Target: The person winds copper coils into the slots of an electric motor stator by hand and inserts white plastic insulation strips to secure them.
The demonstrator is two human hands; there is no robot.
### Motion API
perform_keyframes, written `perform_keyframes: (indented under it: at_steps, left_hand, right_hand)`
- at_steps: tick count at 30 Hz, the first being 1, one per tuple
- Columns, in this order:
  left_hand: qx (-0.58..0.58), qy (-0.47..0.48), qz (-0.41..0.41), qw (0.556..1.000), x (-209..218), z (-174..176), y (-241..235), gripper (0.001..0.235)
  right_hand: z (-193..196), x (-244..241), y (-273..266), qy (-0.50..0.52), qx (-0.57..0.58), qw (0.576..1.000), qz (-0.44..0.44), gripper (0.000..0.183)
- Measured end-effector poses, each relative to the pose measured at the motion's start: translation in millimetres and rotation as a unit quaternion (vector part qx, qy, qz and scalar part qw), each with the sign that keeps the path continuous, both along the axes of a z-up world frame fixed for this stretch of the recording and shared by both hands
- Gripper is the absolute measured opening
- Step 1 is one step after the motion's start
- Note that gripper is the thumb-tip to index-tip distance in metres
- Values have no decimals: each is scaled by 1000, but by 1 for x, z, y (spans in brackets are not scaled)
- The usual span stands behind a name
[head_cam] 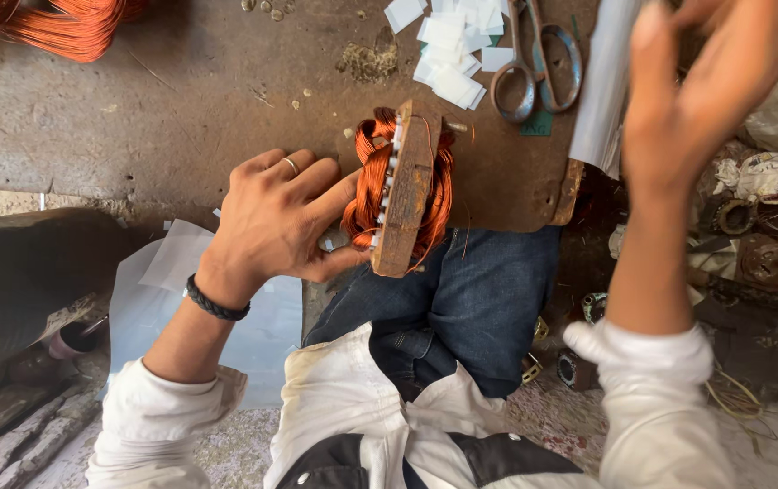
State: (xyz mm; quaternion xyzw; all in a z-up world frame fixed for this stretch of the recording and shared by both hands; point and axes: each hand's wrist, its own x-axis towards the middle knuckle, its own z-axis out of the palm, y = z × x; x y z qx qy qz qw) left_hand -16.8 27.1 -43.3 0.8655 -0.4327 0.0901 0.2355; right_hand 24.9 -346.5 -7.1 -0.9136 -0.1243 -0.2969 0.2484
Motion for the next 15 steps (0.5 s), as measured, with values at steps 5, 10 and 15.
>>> perform_keyframes:
  at_steps: [5, 10, 15]
  left_hand:
    - [24, 9, -12, 1000, 2, 3, -1, 65]
    - [52, 26, -21, 998, 5, 5, -1, 69]
    - [59, 21, -14, 998, 5, 9, -2, 67]
  right_hand:
    - [-6, -89, 39, 65, 69, 991, 95, 7]
    - [-14, -100, 67, 42, -41, 978, 201, 11]
    - [-16, -97, 61, 45, -31, 983, 176, 11]
